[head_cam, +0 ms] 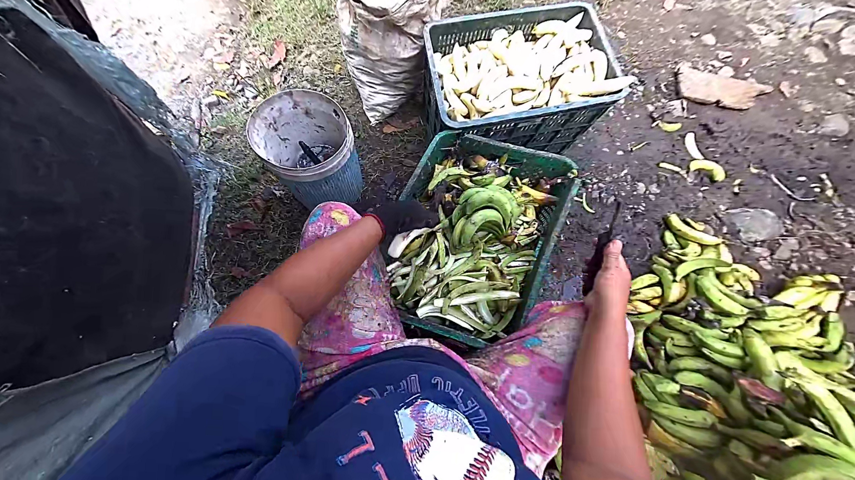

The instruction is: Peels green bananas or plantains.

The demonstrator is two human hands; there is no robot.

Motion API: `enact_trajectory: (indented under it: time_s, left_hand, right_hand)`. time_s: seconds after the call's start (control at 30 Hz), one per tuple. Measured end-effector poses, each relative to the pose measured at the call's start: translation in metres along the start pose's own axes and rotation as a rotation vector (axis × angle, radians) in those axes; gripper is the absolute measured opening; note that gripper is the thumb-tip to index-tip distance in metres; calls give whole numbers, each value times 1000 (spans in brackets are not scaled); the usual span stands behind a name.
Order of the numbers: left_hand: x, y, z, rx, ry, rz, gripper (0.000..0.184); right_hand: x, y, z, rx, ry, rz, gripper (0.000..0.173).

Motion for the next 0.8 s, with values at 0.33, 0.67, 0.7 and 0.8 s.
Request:
enact_trajectory:
  time_s: [0.33, 0.67, 0.7, 0.8]
  left_hand:
    - [-202, 37, 65, -163, -1038, 919, 47]
    - [20, 105, 123, -29, 264, 283, 69]
    - [38, 109, 133, 61, 327, 251, 62]
    - [83, 117, 162, 298, 461, 110, 31]
  right_hand:
    - [0, -2, 3, 31, 31, 18, 57]
    - [12, -1, -15, 101, 25, -22, 52]
    - [13, 1, -14, 100, 35, -20, 53]
    - [13, 3, -13, 107, 43, -16, 53]
Point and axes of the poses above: each hand's wrist, its own y-axis towards the middle knuckle, its own x-axis out of the palm, z = x × y, the point moved 9 cm from there along y, towards the middle knuckle, and after that the axes turned 6 degrees about z, right-handed, at the moved point
